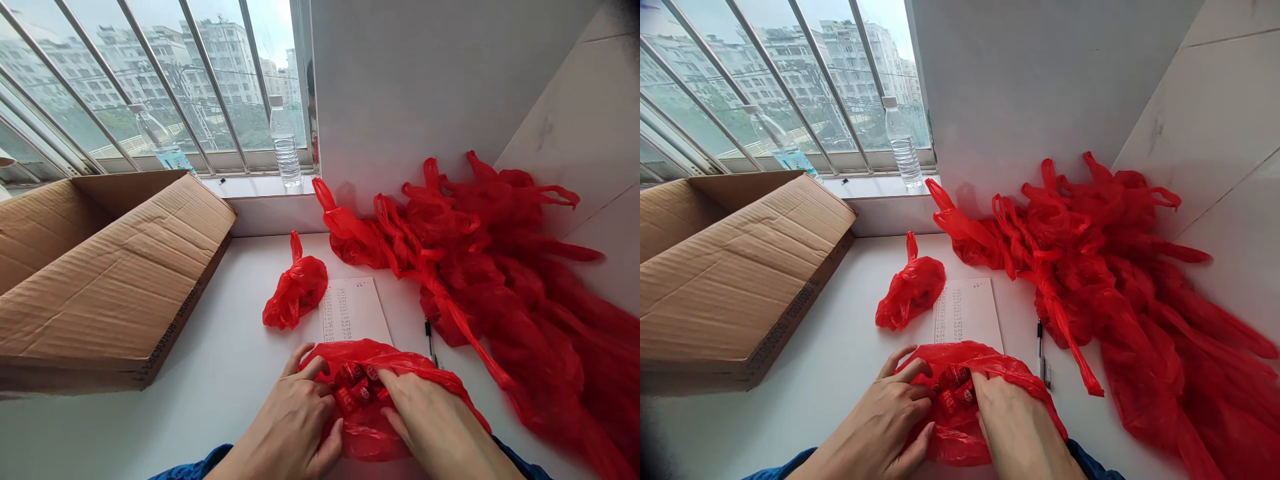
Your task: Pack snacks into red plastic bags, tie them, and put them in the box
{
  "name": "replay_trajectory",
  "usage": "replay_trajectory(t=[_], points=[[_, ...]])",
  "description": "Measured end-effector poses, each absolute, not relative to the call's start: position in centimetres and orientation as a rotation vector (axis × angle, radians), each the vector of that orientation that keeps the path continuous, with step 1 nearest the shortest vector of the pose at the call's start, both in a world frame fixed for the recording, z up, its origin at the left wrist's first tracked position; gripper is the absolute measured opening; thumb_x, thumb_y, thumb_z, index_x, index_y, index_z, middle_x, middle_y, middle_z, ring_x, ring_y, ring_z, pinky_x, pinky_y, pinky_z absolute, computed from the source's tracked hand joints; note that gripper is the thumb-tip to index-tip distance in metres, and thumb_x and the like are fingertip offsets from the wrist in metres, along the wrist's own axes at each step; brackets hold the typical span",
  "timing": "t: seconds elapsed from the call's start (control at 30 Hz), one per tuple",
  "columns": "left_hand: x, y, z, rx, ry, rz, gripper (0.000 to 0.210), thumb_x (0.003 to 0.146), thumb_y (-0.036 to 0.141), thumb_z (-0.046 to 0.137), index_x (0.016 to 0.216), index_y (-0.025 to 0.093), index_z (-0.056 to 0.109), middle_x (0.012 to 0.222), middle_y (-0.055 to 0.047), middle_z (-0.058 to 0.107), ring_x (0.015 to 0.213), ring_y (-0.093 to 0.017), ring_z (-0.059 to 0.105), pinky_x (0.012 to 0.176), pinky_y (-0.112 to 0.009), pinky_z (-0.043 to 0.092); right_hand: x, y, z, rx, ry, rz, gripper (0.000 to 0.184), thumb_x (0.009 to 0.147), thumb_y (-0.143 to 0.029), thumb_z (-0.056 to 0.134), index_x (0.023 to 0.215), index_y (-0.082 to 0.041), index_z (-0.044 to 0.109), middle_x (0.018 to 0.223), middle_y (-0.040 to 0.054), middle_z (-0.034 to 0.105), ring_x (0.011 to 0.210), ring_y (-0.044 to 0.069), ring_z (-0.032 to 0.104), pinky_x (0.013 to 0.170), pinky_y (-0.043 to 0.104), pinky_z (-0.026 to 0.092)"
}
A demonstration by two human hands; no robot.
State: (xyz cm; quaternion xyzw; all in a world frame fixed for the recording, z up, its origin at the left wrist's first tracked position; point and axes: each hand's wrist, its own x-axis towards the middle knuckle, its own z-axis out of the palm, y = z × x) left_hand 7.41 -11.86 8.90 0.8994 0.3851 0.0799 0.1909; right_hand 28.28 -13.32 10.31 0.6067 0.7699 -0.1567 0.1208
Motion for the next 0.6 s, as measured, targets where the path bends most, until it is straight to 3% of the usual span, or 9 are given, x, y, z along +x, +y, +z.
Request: replay_trajectory(t=[0.27, 0.6], points=[[7.2, -11.4, 9.1, 2.541, 1.081, 0.204, 0.018, 0.082, 0.019, 0.053, 0.064, 0.020, 0.052, 0.067, 0.000, 0.062, 0.087, -0.023, 0.055, 0.118, -0.054, 0.014, 28.1, -13.3, 10.3, 1.788, 2.261, -0.474, 0.050, 0.087, 0.001, 0.055, 0.129, -0.024, 0.064, 0.093, 0.0071, 0.079, 0.084, 0.026, 0.078, 0.063, 0.028, 0.062], [6.0, -11.9, 12.4, 2.597, 0.979, 0.144, 0.021, 0.086, 0.018, 0.049, 0.066, 0.021, 0.053, 0.067, 0.002, 0.059, 0.086, -0.020, 0.058, 0.122, -0.051, 0.004, 28.4, -14.0, 8.9, 1.816, 2.416, -0.423, 0.040, 0.078, 0.001, 0.059, 0.107, -0.023, 0.071, 0.073, 0.0014, 0.075, 0.058, 0.021, 0.074, 0.046, 0.023, 0.048]])
